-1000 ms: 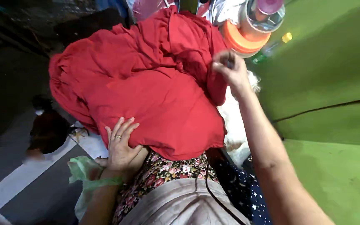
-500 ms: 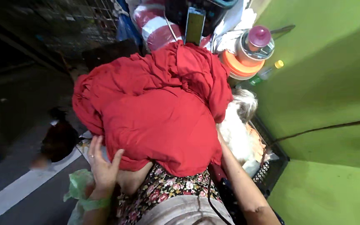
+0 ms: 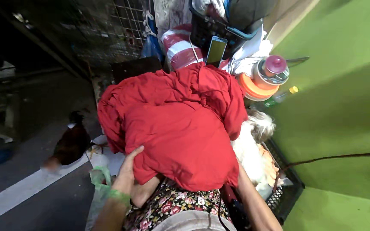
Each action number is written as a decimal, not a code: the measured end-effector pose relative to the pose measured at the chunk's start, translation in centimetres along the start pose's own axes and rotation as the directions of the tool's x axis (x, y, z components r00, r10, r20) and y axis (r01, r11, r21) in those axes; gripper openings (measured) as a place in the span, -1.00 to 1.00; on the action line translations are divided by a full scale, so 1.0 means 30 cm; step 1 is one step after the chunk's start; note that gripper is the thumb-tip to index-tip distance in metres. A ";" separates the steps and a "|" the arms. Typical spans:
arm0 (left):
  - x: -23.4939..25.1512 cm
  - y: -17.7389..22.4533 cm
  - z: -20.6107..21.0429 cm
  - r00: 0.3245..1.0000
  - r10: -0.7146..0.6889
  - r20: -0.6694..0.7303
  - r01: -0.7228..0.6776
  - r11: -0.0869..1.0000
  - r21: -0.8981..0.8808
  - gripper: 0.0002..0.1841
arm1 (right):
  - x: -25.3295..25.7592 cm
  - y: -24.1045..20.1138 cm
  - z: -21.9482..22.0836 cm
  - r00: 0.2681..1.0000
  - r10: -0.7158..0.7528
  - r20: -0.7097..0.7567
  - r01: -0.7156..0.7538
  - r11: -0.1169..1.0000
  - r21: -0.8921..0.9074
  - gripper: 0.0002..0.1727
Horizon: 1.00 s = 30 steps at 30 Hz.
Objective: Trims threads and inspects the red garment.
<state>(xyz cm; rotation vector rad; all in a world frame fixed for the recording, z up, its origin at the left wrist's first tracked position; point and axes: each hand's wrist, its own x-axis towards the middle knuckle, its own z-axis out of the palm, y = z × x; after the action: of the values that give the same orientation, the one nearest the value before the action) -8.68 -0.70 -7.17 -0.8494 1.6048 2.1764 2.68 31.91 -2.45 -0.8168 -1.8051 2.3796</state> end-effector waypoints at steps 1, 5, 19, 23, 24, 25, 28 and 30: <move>-0.031 0.048 0.005 0.998 0.062 -0.006 -0.062 0.998 -0.022 -0.63 | 0.024 -0.039 0.012 1.000 0.023 -0.012 -0.024 0.999 -0.049 -0.52; -0.033 0.230 -0.032 0.957 0.290 -0.009 -0.290 0.956 -0.034 -0.73 | 0.012 -0.189 0.122 0.946 0.273 -0.177 -0.290 0.954 -0.076 -0.59; 0.084 0.206 -0.166 0.735 0.661 0.152 -0.423 0.271 0.865 -0.07 | 0.149 0.010 0.095 0.987 0.108 0.120 -0.064 0.944 -0.323 -0.59; -0.118 0.110 -0.011 0.418 0.732 0.538 -0.885 0.195 0.422 -0.35 | 0.197 0.100 0.009 0.988 -0.079 -0.135 0.056 0.985 -0.165 -0.49; -0.169 0.072 0.037 0.392 0.630 0.670 -0.918 0.219 0.331 -0.30 | 0.221 0.132 -0.008 0.968 -0.087 -0.234 0.053 0.988 -0.149 -0.52; -0.202 0.030 0.085 0.331 0.516 0.790 -0.944 0.185 0.274 -0.23 | 0.242 0.162 -0.026 0.960 -0.068 -0.273 0.034 0.991 -0.130 -0.56; -0.199 -0.096 0.185 0.170 0.331 0.928 -0.977 -0.066 0.203 -0.10 | 0.209 0.159 -0.006 0.977 0.099 -0.189 -0.103 0.995 -0.012 -0.54; -0.157 -0.126 0.210 0.178 0.347 0.921 -0.973 -0.077 0.217 -0.11 | 0.134 0.099 0.048 0.974 0.192 -0.116 -0.190 0.981 0.034 -0.52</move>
<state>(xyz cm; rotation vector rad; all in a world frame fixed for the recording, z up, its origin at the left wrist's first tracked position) -4.64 6.93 -5.86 1.4256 2.5641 1.1453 -0.61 31.06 -6.40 -1.1520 -1.7231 2.3974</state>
